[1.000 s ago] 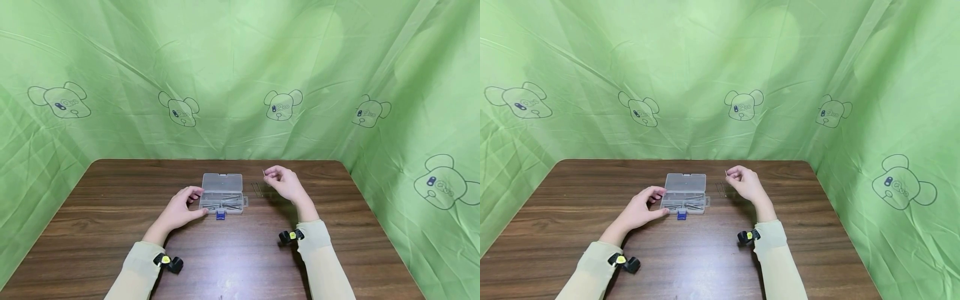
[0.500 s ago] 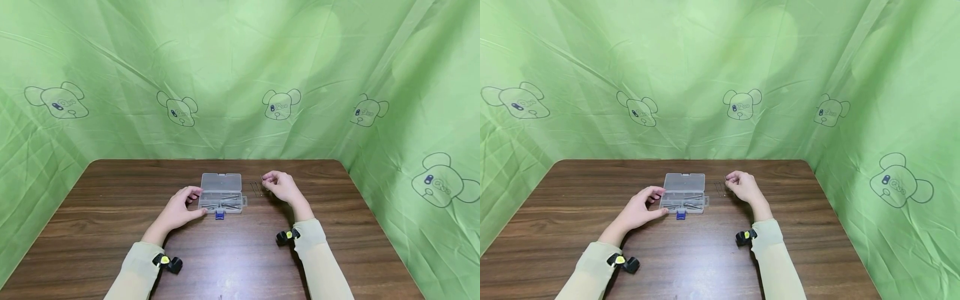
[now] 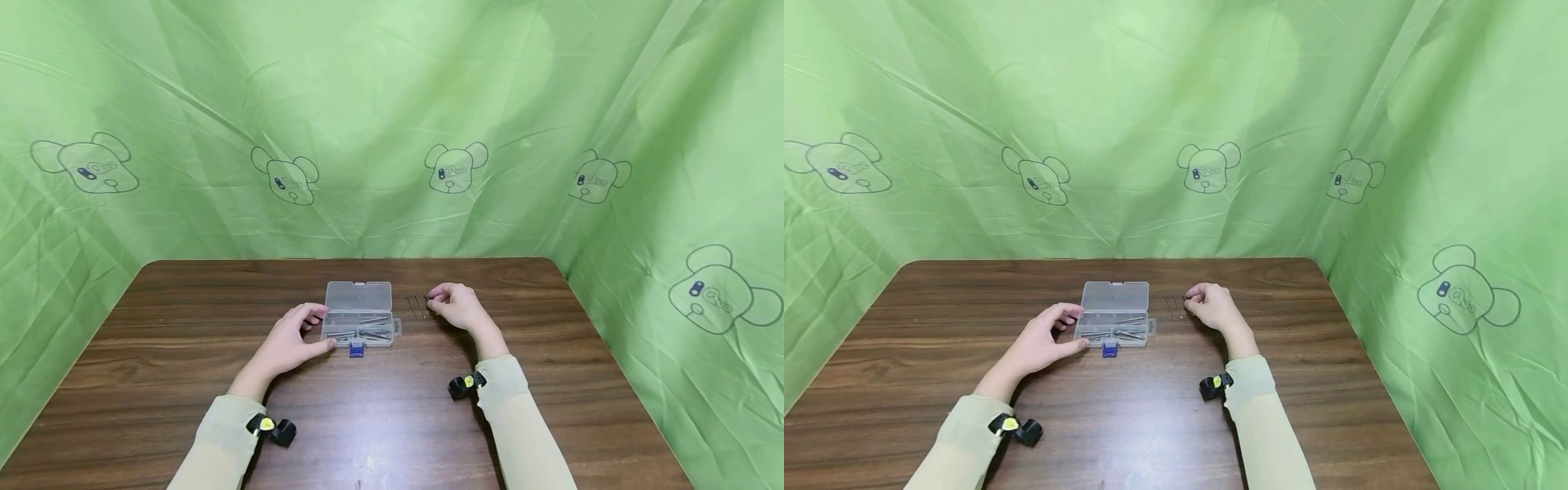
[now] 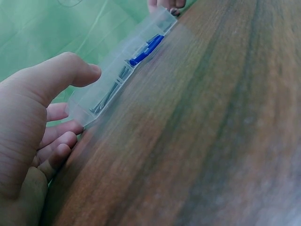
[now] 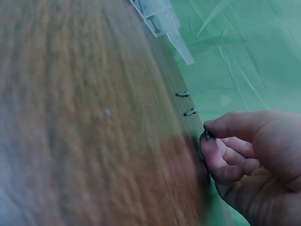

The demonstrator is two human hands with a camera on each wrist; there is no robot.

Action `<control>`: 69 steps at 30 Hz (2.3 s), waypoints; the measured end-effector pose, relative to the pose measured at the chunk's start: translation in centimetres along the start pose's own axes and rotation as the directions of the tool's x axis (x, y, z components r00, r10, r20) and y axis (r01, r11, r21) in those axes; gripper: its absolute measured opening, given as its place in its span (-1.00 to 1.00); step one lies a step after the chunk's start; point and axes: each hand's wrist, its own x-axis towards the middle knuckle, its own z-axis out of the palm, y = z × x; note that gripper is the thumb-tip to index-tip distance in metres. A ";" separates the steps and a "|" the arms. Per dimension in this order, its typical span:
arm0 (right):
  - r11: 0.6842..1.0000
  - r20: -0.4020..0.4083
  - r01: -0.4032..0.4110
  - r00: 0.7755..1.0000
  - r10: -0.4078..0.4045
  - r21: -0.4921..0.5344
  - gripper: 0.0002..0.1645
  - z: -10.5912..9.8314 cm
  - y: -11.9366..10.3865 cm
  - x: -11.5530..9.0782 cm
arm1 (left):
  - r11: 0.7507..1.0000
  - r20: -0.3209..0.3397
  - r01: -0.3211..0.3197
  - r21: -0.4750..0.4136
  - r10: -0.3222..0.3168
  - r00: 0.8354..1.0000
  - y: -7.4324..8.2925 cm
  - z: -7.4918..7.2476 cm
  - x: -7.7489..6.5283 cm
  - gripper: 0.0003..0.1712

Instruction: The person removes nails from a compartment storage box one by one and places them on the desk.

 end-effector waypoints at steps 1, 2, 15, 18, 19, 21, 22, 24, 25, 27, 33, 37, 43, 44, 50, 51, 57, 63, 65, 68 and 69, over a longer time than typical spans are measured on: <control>1.000 0.001 0.000 1.000 0.000 -0.005 -0.77 0.0 0.0 0.0 | 1.000 0.000 0.002 0.001 -0.002 1.000 0.0 0.0 0.0 -0.26; 1.000 0.001 0.000 1.000 0.000 -0.007 -0.77 0.1 0.0 0.0 | 1.000 0.000 0.003 0.002 -0.003 1.000 0.0 0.0 0.0 -0.26; 1.000 -0.011 0.004 1.000 -0.004 -0.028 -0.81 0.3 -0.1 0.2 | 1.000 0.001 0.003 0.009 -0.003 1.000 -0.1 -0.1 0.2 -0.27; 1.000 -0.014 -0.004 1.000 0.003 -0.022 -0.81 0.3 -0.2 0.2 | 1.000 0.003 0.005 0.010 -0.005 1.000 -0.1 -0.1 0.2 -0.26; 1.000 -0.014 -0.005 1.000 0.005 -0.015 -0.81 0.4 -0.2 0.3 | 1.000 0.004 0.006 0.011 -0.006 1.000 -0.1 -0.1 0.2 -0.26; 1.000 -0.018 -0.008 1.000 0.008 -0.001 -0.81 0.4 -0.3 0.3 | 1.000 0.005 0.009 0.011 -0.009 1.000 -0.1 -0.1 0.2 -0.26; 1.000 -0.020 -0.011 1.000 0.012 0.007 -0.82 0.4 -0.3 0.3 | 1.000 0.006 0.009 0.012 -0.009 1.000 -0.1 -0.1 0.2 -0.26; 1.000 -0.023 -0.016 1.000 0.016 0.022 -0.81 0.5 -0.4 0.3 | 1.000 0.007 0.010 0.009 -0.010 1.000 -0.1 -0.1 0.2 -0.26; 0.999 -0.025 -0.019 1.000 0.019 0.029 -0.81 0.5 -0.5 0.2 | 1.000 0.007 0.009 0.007 -0.009 1.000 -0.1 -0.1 0.2 -0.26; 0.999 -0.026 -0.021 0.999 0.022 0.035 -0.81 0.5 -0.5 0.2 | 1.000 0.006 0.007 0.004 -0.007 1.000 -0.1 -0.1 0.2 -0.26; 0.998 -0.023 -0.021 0.999 0.022 0.051 -0.78 0.5 -0.3 0.1 | 1.000 0.009 0.006 0.003 -0.006 1.000 0.1 -0.1 0.2 -0.27; 0.998 -0.019 -0.018 1.000 0.019 0.059 -0.77 0.4 -0.1 0.1 | 1.000 0.011 0.010 0.003 -0.010 1.000 0.2 -0.2 0.1 -0.26; 0.997 -0.005 -0.016 1.000 0.016 0.074 -0.77 0.4 0.2 0.2 | 1.000 0.012 0.016 0.003 -0.016 1.000 0.2 -0.2 0.1 -0.27; 0.997 -0.004 -0.016 1.000 0.017 0.074 -0.77 0.4 0.3 0.3 | 1.000 0.010 0.015 0.004 -0.015 1.000 0.2 -0.2 0.1 -0.27; 0.998 -0.007 -0.017 1.000 0.017 0.058 -0.77 0.4 -0.1 0.3 | 1.000 0.010 0.014 0.012 -0.014 1.000 0.2 -0.2 0.1 -0.27; 0.999 -0.007 -0.013 1.000 0.014 0.052 -0.77 0.4 -0.2 0.3 | 1.000 0.010 0.015 0.013 -0.015 1.000 0.2 -0.2 0.2 -0.27; 1.000 -0.013 -0.006 1.000 0.006 0.029 -0.78 0.6 -0.6 0.3 | 1.000 0.009 0.014 0.015 -0.014 1.000 0.2 -0.2 0.2 -0.27; 0.999 -0.027 -0.016 1.000 0.017 0.035 -0.78 0.4 -0.9 0.2 | 1.000 0.014 0.017 0.012 -0.017 1.000 0.2 -0.3 0.3 -0.26; 0.999 -0.029 -0.008 1.000 0.009 0.036 -0.77 0.3 -0.9 0.2 | 1.000 0.015 0.017 0.010 -0.017 1.000 0.2 -0.3 0.4 -0.26; 0.999 -0.043 0.005 0.999 -0.003 0.036 -0.76 0.2 -1.1 0.2 | 1.000 0.017 0.018 0.010 -0.018 1.000 0.3 -0.3 0.3 -0.27; 0.999 -0.048 0.011 0.999 -0.009 0.035 -0.76 0.1 -1.3 0.2 | 1.000 0.018 0.017 0.009 -0.017 1.000 0.4 -0.3 0.3 -0.27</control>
